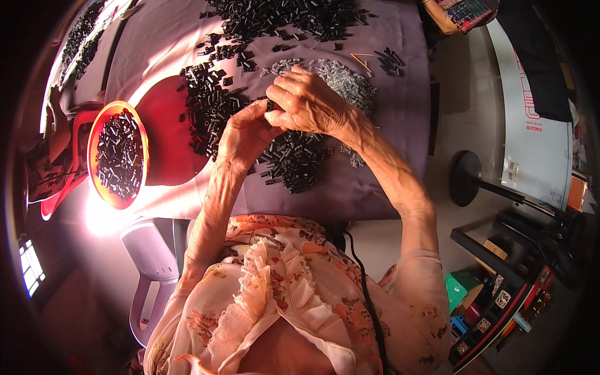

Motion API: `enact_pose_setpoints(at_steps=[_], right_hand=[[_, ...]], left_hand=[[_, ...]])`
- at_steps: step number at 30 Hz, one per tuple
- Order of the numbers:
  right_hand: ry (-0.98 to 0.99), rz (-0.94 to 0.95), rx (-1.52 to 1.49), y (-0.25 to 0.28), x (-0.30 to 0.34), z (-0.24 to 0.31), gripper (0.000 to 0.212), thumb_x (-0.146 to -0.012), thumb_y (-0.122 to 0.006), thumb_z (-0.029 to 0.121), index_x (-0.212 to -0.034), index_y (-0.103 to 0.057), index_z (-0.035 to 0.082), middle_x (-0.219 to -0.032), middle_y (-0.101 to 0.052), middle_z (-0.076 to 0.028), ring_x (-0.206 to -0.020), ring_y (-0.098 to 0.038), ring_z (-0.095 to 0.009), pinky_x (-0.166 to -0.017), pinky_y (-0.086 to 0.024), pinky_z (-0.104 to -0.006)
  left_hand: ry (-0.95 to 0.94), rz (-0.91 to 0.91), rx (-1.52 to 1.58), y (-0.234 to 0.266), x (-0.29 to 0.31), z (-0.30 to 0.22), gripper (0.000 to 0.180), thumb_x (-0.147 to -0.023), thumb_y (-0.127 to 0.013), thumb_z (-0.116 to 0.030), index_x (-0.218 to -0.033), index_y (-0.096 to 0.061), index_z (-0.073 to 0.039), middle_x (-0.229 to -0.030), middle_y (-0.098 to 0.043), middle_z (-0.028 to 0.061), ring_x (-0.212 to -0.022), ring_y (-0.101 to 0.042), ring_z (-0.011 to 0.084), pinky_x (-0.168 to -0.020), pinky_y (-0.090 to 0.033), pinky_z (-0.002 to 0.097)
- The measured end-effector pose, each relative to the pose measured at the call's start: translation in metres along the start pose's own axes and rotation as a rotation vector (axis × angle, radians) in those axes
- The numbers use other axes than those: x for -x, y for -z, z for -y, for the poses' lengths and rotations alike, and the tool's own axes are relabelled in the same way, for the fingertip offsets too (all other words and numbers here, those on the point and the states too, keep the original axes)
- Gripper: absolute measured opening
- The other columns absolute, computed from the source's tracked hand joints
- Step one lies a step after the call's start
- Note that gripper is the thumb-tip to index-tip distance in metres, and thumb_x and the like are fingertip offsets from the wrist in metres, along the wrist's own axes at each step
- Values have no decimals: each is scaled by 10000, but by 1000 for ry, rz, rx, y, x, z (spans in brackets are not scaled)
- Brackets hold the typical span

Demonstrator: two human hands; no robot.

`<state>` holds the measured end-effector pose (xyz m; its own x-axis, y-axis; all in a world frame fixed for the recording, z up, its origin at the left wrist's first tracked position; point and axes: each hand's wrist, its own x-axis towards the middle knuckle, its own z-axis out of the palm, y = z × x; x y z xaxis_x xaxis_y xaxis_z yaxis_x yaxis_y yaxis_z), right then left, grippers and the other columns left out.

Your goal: The person assembles small black plastic components by hand, inserting tiny metal pins or springs into them.

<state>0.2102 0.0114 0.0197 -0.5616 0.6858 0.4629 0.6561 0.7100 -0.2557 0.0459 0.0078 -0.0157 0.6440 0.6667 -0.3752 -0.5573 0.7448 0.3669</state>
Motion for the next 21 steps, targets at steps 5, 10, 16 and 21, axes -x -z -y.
enact_pose_setpoints(at_steps=[5, 10, 16, 21], right_hand=[[-30, 2, -75, 1, 6, 3, 249, -598, -657, 140, -744, -504, 7, -633, -476, -81, -591, -490, -252, -585, -417, -338], [-50, -15, -75, 3, 6, 1, 260, -593, -663, 148, -742, -500, 10, -632, -473, -81, -593, -489, -249, -579, -411, -337], [-64, -26, -30, 11, 3, 6, 271, -586, -664, 152, -741, -491, 13, -647, -472, -81, -595, -486, -243, -574, -394, -338], [-43, -11, -17, 12, 5, 6, 264, -591, -659, 148, -741, -491, 8, -647, -469, -85, -589, -478, -245, -571, -394, -339]], left_hand=[[19, 2, 6, 2, 0, 5, 77, -841, -506, -106, -851, -541, -39, -811, -546, 12, -768, -557, 143, -743, -482, 348], [12, 9, -17, -2, -3, 4, 81, -841, -514, -109, -853, -543, -34, -808, -549, 13, -754, -560, 138, -731, -485, 335], [-12, 32, -80, -7, -2, 2, 91, -835, -531, -110, -831, -562, -24, -780, -559, 13, -732, -565, 134, -725, -485, 326], [-33, 2, -72, -9, -1, 3, 82, -830, -539, -99, -812, -564, -23, -775, -558, 9, -732, -564, 125, -726, -487, 327]])
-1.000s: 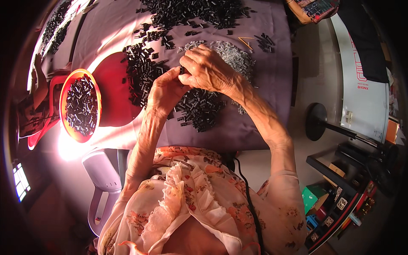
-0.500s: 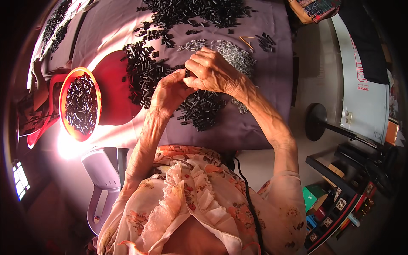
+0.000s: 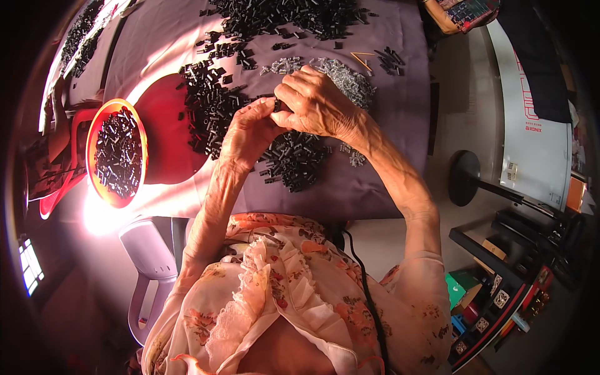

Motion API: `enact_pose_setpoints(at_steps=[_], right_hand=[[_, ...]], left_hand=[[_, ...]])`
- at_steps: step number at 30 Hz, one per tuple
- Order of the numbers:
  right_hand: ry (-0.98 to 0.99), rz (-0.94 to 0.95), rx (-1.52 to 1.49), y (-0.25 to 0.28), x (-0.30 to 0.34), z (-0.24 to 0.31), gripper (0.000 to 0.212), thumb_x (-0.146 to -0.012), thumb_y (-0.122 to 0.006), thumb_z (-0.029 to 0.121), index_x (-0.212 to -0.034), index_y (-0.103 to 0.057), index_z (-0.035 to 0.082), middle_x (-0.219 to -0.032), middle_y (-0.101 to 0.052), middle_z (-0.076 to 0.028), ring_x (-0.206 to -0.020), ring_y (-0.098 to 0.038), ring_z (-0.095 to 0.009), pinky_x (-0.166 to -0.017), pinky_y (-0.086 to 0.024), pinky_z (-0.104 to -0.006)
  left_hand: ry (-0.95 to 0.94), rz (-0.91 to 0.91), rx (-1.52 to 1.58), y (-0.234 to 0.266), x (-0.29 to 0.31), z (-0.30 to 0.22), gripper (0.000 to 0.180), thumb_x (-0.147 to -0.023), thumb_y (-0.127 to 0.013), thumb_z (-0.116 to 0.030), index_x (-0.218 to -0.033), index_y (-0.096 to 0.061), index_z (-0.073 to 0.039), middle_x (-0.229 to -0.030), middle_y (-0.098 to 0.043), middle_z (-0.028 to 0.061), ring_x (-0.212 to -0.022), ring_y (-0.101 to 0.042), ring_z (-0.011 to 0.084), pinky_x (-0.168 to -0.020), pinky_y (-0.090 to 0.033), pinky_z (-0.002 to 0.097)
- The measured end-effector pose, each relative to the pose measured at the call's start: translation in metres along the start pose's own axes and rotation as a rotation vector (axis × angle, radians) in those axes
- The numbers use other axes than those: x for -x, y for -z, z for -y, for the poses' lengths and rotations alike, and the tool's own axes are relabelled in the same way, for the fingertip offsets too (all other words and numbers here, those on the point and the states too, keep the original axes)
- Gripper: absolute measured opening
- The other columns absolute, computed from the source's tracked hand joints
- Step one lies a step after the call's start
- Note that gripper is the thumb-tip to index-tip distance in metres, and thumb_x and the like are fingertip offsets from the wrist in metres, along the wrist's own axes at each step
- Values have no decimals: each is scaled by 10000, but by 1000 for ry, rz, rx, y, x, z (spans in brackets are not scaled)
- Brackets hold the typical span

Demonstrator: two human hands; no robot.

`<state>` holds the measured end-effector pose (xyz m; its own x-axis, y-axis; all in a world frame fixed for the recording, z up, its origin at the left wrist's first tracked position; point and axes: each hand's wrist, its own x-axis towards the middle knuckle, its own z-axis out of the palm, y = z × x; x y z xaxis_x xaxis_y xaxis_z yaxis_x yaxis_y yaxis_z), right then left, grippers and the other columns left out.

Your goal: The person assembles small black plastic components by hand, inserting tiny metal pins or springs into them.

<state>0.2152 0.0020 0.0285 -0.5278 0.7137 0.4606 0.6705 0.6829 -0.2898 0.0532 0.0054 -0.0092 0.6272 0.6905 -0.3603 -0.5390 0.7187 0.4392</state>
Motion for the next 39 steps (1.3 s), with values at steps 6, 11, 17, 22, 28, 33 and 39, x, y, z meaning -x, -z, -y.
enact_pose_setpoints(at_steps=[6, 11, 17, 22, 28, 33, 39], right_hand=[[44, -1, -17, -1, 3, -2, 262, -587, -660, 135, -746, -502, -1, -645, -478, -78, -583, -483, -236, -557, -399, -333], [54, -20, -32, -3, 5, -3, 260, -573, -665, 119, -746, -513, -4, -643, -493, -75, -575, -487, -233, -551, -405, -333], [21, -4, -43, -5, 6, -4, 252, -572, -660, 119, -741, -514, 2, -650, -503, -76, -589, -500, -235, -565, -415, -334], [3, -93, 22, -3, 2, -2, 251, -577, -661, 167, -704, -493, 31, -623, -471, -64, -591, -490, -219, -593, -404, -332], [-69, -62, 30, 0, 0, 5, 383, -557, -730, 164, -848, -538, 5, -728, -544, -80, -677, -539, -251, -660, -434, -359], [-39, -142, 88, -1, 1, 7, 400, -548, -744, 214, -811, -516, 16, -688, -499, -51, -669, -512, -204, -657, -413, -331], [23, -155, 103, -1, -1, 6, 332, -587, -718, 184, -789, -521, 10, -681, -484, -54, -658, -500, -209, -641, -413, -335]], left_hand=[[24, -3, 27, -4, 3, 1, 73, -831, -537, -91, -808, -558, -24, -765, -549, 2, -725, -556, 119, -743, -486, 326], [40, -5, 21, -1, 2, 3, 78, -836, -530, -93, -813, -557, -24, -781, -555, 7, -724, -554, 120, -748, -488, 328], [11, -10, -15, -2, 3, 0, 91, -838, -534, -97, -837, -563, -11, -797, -563, 19, -752, -564, 129, -746, -491, 324], [-84, 1, -124, -8, 6, 0, 146, -836, -539, -109, -908, -567, 15, -853, -590, 56, -788, -576, 150, -771, -476, 329], [-191, -65, -278, -12, 9, -1, 147, -810, -575, -95, -887, -587, 29, -820, -623, 83, -734, -593, 131, -746, -469, 252], [-274, -81, -338, -15, 11, -2, 158, -806, -586, -101, -885, -597, 35, -794, -630, 76, -740, -592, 119, -741, -454, 237], [-333, -101, -484, -16, 11, -1, 183, -800, -597, -88, -920, -595, 50, -776, -623, 50, -713, -543, 73, -706, -421, 203]])
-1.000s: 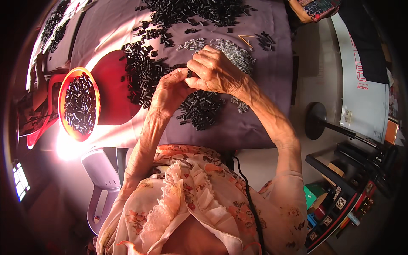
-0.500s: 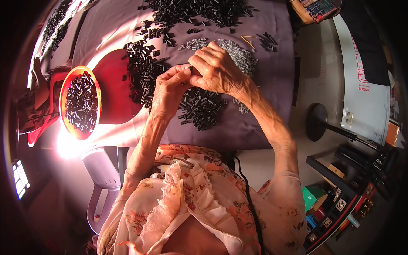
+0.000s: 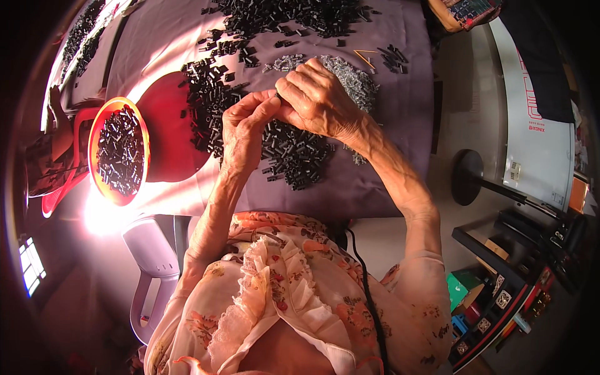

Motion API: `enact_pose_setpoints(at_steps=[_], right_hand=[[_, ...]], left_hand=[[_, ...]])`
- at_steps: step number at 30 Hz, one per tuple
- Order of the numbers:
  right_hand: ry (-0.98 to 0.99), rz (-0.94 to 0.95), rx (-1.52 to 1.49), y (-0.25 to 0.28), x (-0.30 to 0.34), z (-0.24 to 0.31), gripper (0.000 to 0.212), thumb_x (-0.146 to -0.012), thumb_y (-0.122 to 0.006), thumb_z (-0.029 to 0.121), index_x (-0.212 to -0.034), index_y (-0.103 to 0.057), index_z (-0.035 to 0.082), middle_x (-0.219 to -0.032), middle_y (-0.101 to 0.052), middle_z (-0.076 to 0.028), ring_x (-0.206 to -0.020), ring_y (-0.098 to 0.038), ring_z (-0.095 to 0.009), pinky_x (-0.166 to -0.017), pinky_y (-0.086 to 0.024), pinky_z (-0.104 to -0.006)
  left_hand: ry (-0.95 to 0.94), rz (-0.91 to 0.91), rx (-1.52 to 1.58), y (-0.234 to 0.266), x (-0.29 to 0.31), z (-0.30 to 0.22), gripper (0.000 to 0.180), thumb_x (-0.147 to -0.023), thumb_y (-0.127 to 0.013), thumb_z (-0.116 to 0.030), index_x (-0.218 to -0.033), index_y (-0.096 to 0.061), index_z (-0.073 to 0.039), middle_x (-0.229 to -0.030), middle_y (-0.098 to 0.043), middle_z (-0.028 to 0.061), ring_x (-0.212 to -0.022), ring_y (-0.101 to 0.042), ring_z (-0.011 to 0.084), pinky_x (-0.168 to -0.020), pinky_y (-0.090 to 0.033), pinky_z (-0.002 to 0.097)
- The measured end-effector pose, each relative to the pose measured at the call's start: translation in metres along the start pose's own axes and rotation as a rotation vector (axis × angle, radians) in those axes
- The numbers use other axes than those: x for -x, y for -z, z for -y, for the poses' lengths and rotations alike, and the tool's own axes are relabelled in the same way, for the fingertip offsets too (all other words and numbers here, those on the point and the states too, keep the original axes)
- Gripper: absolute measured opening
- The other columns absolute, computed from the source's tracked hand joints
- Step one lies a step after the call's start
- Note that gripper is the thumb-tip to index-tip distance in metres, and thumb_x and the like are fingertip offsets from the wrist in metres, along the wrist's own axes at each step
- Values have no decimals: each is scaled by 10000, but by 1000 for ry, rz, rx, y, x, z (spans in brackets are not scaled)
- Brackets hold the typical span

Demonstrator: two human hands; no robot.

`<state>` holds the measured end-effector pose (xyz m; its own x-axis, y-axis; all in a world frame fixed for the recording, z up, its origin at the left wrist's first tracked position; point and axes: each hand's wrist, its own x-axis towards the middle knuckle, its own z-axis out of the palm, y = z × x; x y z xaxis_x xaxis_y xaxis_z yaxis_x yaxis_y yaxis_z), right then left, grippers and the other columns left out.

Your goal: The person assembles small black plastic components by hand, inserting tiny metal pins or springs into them.

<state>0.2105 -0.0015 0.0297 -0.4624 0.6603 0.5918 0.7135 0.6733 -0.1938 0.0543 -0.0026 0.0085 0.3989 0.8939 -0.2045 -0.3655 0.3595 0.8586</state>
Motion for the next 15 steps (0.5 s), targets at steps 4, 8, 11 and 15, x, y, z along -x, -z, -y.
enact_pose_setpoints(at_steps=[4, 8, 11, 15], right_hand=[[67, -1, 50, -1, -1, -8, 283, -605, -698, 183, -751, -516, 22, -668, -472, -50, -632, -492, -204, -608, -409, -327], [140, 26, 83, 2, -2, -10, 249, -604, -682, 190, -677, -495, 43, -644, -459, -43, -588, -478, -192, -568, -400, -317], [167, 40, 70, 1, 1, -10, 241, -596, -676, 184, -651, -484, 50, -633, -454, -39, -572, -472, -188, -556, -396, -317], [163, 83, 85, 3, 5, -11, 240, -583, -674, 182, -646, -483, 51, -629, -456, -36, -572, -475, -184, -552, -393, -316]], left_hand=[[0, 9, 0, -3, -1, -1, 167, -802, -595, -88, -901, -603, 46, -759, -617, 34, -705, -524, 60, -699, -408, 194], [37, 24, 3, -1, -1, 2, 155, -798, -603, -95, -871, -616, 41, -756, -620, 33, -707, -532, 65, -718, -409, 200], [49, 49, -29, -1, 1, 2, 185, -812, -583, -113, -896, -608, 50, -779, -629, 61, -725, -558, 94, -738, -424, 219], [86, 84, -42, -1, 0, 1, 212, -827, -562, -130, -922, -599, 56, -800, -635, 87, -741, -586, 121, -753, -444, 242]])
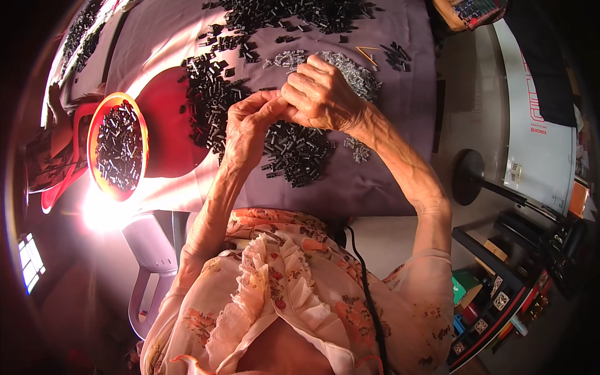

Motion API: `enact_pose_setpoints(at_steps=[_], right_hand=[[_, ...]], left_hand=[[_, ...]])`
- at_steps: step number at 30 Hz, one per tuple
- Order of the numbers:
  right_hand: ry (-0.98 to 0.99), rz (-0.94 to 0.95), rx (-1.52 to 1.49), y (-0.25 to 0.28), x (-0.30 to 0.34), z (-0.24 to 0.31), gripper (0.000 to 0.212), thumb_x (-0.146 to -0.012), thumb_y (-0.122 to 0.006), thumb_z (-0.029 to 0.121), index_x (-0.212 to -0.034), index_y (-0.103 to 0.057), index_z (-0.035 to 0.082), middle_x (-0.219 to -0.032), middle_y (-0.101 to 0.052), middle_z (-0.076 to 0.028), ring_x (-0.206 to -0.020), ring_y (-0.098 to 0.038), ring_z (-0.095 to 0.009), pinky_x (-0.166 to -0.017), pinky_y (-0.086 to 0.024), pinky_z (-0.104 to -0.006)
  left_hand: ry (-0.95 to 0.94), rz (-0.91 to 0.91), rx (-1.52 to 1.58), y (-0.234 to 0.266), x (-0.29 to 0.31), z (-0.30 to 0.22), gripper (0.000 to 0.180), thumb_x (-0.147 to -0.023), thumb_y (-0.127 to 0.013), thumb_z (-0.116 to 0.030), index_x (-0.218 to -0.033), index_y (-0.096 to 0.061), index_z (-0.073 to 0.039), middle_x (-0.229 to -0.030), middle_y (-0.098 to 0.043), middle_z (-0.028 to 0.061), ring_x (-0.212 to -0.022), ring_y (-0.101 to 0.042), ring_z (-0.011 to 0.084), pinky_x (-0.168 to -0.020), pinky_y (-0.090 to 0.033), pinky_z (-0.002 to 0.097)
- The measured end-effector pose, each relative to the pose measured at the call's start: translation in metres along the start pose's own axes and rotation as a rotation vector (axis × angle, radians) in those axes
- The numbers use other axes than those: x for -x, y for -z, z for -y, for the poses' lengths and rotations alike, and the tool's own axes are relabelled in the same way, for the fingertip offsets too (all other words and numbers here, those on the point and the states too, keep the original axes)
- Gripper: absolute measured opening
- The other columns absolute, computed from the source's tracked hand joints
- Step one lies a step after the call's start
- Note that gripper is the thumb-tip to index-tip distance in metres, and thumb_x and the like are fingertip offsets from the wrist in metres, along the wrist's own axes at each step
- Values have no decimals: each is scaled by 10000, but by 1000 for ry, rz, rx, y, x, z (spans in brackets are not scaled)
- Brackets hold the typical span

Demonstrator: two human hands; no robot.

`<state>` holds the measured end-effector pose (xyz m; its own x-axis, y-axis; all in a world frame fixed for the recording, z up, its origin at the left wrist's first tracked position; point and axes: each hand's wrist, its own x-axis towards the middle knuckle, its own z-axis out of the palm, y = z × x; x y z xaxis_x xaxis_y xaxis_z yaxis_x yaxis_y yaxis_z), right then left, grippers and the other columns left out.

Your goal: The person assembles small black plastic components by hand, inserting tiny metal pins or springs into them.

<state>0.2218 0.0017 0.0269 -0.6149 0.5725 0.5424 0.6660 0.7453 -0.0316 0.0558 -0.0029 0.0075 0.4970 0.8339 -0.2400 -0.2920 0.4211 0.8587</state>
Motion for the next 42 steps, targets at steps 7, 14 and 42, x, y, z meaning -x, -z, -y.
enact_pose_setpoints(at_steps=[7, 14, 42], right_hand=[[-221, 77, -238, -17, -4, 7, 374, -661, -690, 345, -827, -570, 33, -727, -576, -60, -693, -564, -214, -645, -433, -326], [-344, 45, -253, -100, -17, -10, 103, -713, -603, 47, -814, -584, 42, -729, -583, -74, -641, -589, -222, -566, -479, -309], [-963, 71, -933, -33, 5, 53, 125, -715, -626, 48, -823, -576, 10, -725, -625, -87, -659, -608, -165, -592, -474, -281]], left_hand=[[-108, -191, -76, 33, 11, -13, 148, -790, -590, -85, -873, -617, 34, -769, -635, 79, -700, -586, 120, -698, -469, 240], [-418, -686, -734, 134, 42, -73, 196, -802, -603, -112, -978, -627, -28, -865, -646, 64, -736, -594, 104, -696, -475, 219], [-121, -6, -718, 49, 19, -12, 192, -747, -611, -34, -934, -604, 11, -793, -582, 48, -752, -577, 112, -681, -457, 226]])
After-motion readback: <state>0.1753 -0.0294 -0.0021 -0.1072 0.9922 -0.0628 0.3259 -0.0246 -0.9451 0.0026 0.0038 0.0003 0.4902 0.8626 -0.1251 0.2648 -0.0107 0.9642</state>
